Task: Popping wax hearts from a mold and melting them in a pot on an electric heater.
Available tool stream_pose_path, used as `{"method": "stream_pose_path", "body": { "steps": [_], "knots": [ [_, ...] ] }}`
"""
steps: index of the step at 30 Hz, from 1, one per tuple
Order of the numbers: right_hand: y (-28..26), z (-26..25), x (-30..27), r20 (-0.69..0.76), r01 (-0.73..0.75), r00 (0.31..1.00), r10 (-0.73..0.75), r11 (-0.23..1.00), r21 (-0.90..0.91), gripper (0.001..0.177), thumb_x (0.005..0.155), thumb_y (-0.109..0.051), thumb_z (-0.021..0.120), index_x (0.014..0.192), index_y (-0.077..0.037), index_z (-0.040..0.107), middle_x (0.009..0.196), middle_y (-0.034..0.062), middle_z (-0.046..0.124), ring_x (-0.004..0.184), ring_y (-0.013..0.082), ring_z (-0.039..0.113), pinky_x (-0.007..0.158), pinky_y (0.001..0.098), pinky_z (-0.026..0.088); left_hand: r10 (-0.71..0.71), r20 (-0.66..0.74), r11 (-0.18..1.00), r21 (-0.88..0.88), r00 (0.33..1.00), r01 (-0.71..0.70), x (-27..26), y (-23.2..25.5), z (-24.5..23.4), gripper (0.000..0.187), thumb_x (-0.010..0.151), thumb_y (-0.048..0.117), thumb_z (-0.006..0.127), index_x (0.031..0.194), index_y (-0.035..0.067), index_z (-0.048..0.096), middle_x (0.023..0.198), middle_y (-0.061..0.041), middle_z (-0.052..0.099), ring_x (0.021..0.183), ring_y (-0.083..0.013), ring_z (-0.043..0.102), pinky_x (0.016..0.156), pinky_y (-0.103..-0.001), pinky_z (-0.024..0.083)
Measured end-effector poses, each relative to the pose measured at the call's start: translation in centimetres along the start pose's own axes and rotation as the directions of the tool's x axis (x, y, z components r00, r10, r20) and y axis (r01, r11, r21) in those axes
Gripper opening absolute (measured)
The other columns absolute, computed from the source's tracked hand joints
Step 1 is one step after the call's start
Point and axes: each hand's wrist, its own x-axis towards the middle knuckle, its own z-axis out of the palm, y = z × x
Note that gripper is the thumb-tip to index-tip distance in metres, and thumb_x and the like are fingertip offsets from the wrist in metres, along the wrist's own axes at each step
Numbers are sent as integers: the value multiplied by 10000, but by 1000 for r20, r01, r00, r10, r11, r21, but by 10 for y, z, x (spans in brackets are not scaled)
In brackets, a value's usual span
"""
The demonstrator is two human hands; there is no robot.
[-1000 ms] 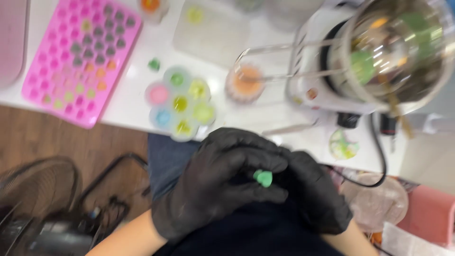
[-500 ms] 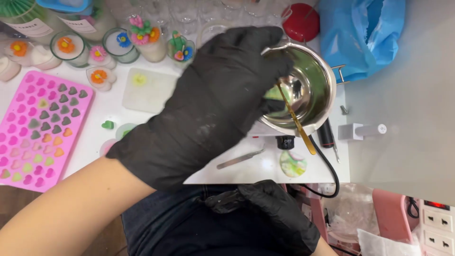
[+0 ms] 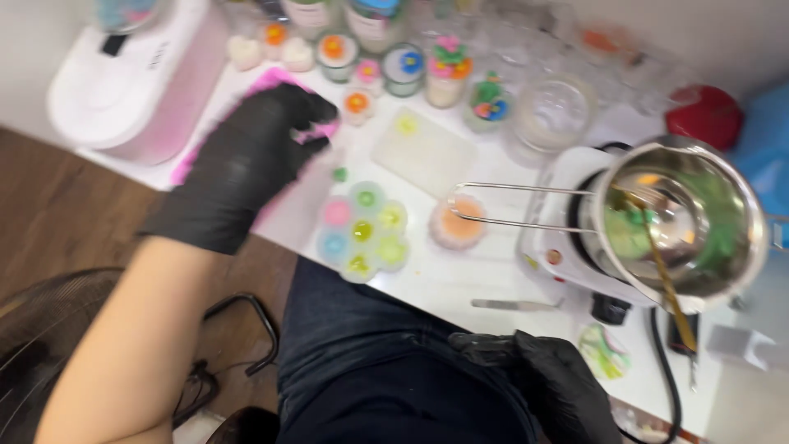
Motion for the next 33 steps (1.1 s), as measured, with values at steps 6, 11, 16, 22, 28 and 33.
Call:
{"method": "stream_pose_path", "body": {
  "steps": [6, 11, 16, 22, 28, 33],
  "knots": [
    [7, -4, 11, -59, 61, 996, -62, 998, -25, 257, 914, -147, 701, 1108, 21, 684, 1028, 125, 734, 964, 201, 681, 863, 380, 534, -544, 370, 710, -275, 753, 648, 0, 28, 10, 251, 971, 252, 572, 1165, 162, 704, 1145, -58, 731, 939, -241, 707, 853, -343, 558],
    [7, -4, 10, -61, 40, 997, -46, 994, -106, 278, 913, -142, 677, 1118, 45, 695, 1038, 155, 755, 996, 210, 697, 901, 388, 534, -178, 298, 971, 210, 938, 118, 1, -20, 42, 311, 844, 133, 716, 1154, 138, 697, 1144, -107, 689, 1045, -304, 657, 828, -431, 520],
    [-1, 20, -16, -55, 67, 996, -71, 996, -60, 251, 914, -114, 652, 1101, 52, 680, 1054, 179, 759, 1023, 238, 713, 934, 406, 545, -159, 242, 986, 87, 957, 141, 1, -14, 34, 339, 910, 123, 731, 1242, 104, 666, 1121, -120, 703, 1014, -284, 680, 858, -391, 543],
    [-12, 43, -32, 34, 85, 996, -85, 996, 1, 213, 929, -91, 610, 1063, 62, 672, 1062, 252, 756, 1017, 311, 728, 935, 453, 557, -68, 145, 372, -914, 987, 160, -29, 33, 16, 320, 1028, 57, 654, 1342, -7, 633, 1399, -109, 668, 1245, -146, 640, 1113, -323, 542],
    [-20, 40, -46, 104, 126, 987, -122, 991, -33, 226, 947, -52, 596, 1083, 101, 693, 1085, 288, 746, 1009, 329, 711, 947, 456, 533, 32, 385, -369, -853, 922, 369, -51, 83, 42, 399, 1052, 168, 645, 1392, -31, 586, 1492, -128, 597, 1303, -195, 628, 1126, -384, 520],
    [-42, 56, -78, 290, 477, 867, -406, 844, -245, 281, 951, -53, 597, 1102, 106, 773, 1096, 245, 797, 1021, 267, 733, 971, 384, 539, 162, 512, -439, -728, 843, 526, -54, 110, 53, 456, 1101, 178, 583, 1509, -22, 540, 1457, -152, 599, 1282, -214, 608, 1138, -378, 489]
  ]
}}
